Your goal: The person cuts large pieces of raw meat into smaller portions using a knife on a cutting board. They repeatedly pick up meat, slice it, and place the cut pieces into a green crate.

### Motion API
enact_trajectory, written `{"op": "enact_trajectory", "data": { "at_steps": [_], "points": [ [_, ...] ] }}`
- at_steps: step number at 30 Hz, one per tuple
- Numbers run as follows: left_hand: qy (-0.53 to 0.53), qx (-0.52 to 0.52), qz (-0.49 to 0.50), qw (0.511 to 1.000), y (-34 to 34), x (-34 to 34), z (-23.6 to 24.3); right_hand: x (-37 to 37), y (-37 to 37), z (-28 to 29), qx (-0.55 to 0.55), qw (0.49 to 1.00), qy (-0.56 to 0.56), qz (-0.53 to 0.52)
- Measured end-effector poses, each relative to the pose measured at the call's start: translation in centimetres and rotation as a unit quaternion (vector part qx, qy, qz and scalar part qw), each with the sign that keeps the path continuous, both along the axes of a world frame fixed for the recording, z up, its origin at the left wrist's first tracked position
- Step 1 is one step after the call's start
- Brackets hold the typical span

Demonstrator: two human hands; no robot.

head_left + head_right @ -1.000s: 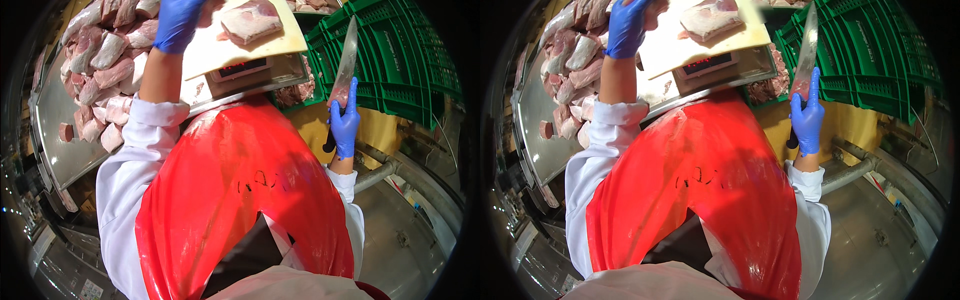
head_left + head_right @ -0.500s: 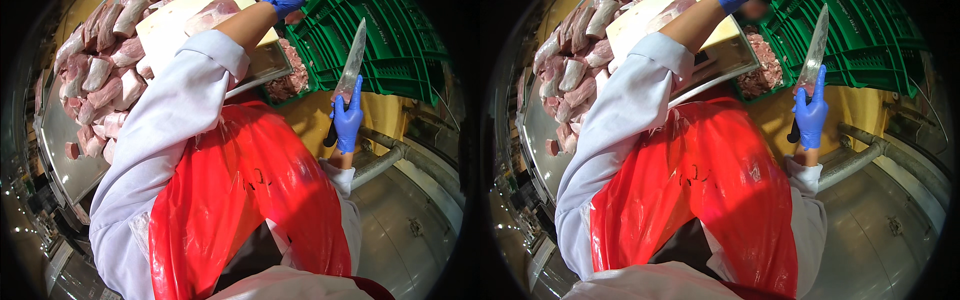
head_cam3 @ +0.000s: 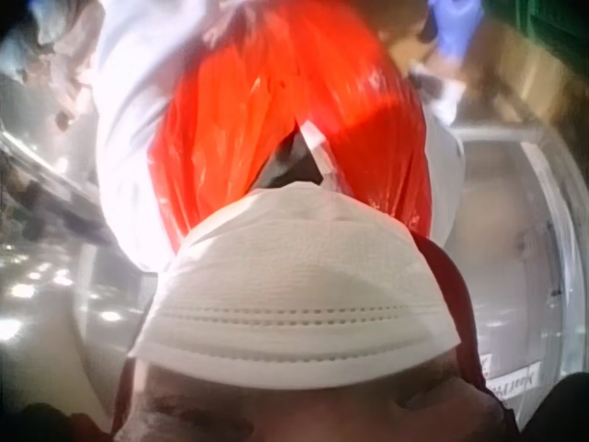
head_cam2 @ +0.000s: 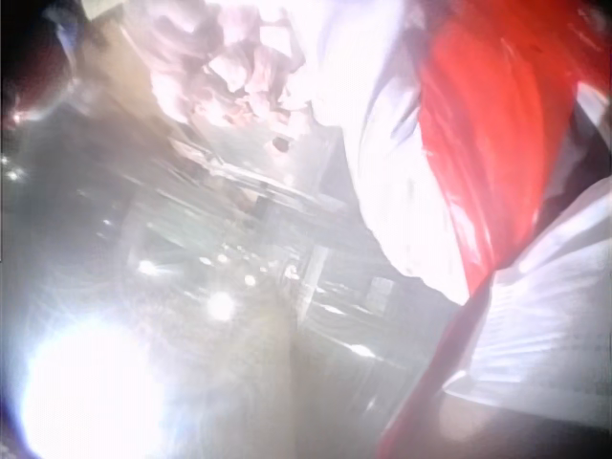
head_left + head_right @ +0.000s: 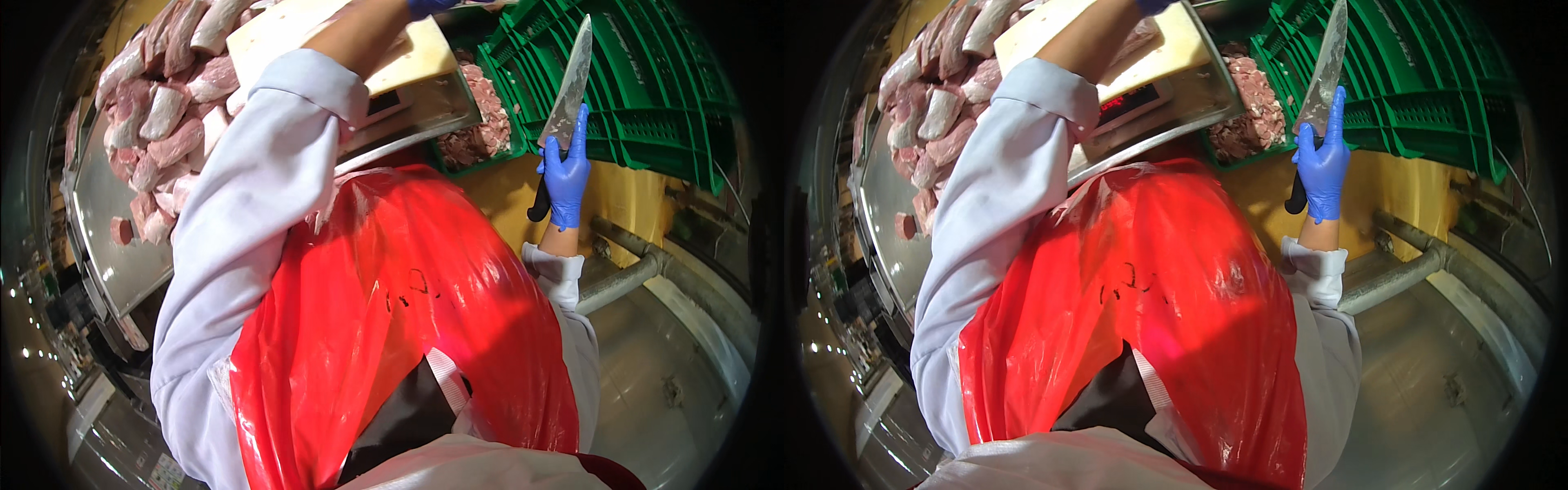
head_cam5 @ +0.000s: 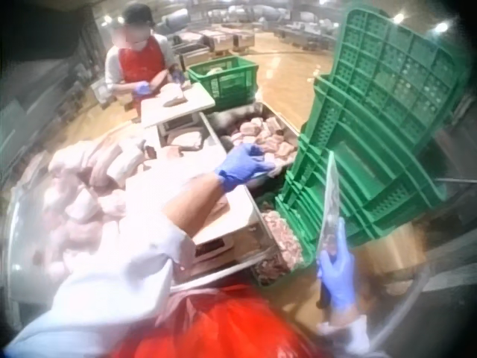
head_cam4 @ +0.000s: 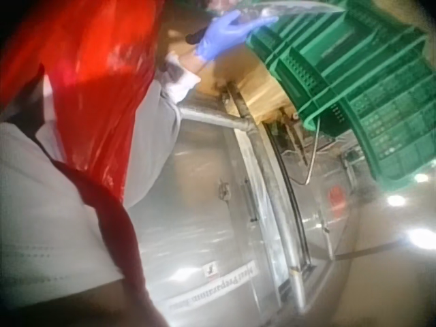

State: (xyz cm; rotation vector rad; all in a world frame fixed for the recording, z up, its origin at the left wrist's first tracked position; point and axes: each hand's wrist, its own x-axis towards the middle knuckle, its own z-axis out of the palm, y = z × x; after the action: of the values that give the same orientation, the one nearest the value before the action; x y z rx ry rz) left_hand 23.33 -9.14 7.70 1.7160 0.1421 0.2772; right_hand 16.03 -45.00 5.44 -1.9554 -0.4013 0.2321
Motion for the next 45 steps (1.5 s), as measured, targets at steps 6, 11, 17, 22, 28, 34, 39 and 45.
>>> {"op": "enact_trajectory", "data": {
  "at_steps": [6, 11, 17, 22, 28, 34, 39, 45],
  "points": [
    [0.024, 0.179, 0.147, 0.972, 17.5, -9.8, -2.3, 0.3, 5.1, -2.3, 0.136, 0.989, 0.051, 0.036],
    [0.159, 0.199, 0.117, 0.960, 16.9, -16.1, -9.4, -0.2, 18.4, -3.9, 0.275, 0.917, 0.215, 0.191],
    [0.040, 0.115, 0.198, 0.973, 9.1, -21.1, -9.6, 8.8, 33.1, -6.5, 0.249, 0.870, 0.232, 0.356],
    [0.048, 0.180, 0.177, 0.966, 2.1, -25.0, -6.6, 9.9, 35.2, 2.2, 0.073, 0.924, 0.115, 0.358],
    [0.007, 0.172, 0.412, 0.895, 9.6, -29.8, -8.8, 5.3, 31.0, -0.4, 0.202, 0.907, 0.083, 0.361],
    [-0.044, 0.355, 0.299, 0.885, 6.6, -24.6, -6.7, 1.0, 27.9, -3.9, 0.213, 0.917, 0.137, 0.306],
    [-0.040, 0.321, 0.314, 0.893, 7.9, -25.3, -7.8, 3.8, 26.4, -4.1, 0.164, 0.938, 0.051, 0.300],
    [-0.044, 0.350, 0.292, 0.889, 6.7, -25.6, -6.2, 0.8, 25.7, -3.3, 0.118, 0.954, -0.005, 0.275]
  ]
}}
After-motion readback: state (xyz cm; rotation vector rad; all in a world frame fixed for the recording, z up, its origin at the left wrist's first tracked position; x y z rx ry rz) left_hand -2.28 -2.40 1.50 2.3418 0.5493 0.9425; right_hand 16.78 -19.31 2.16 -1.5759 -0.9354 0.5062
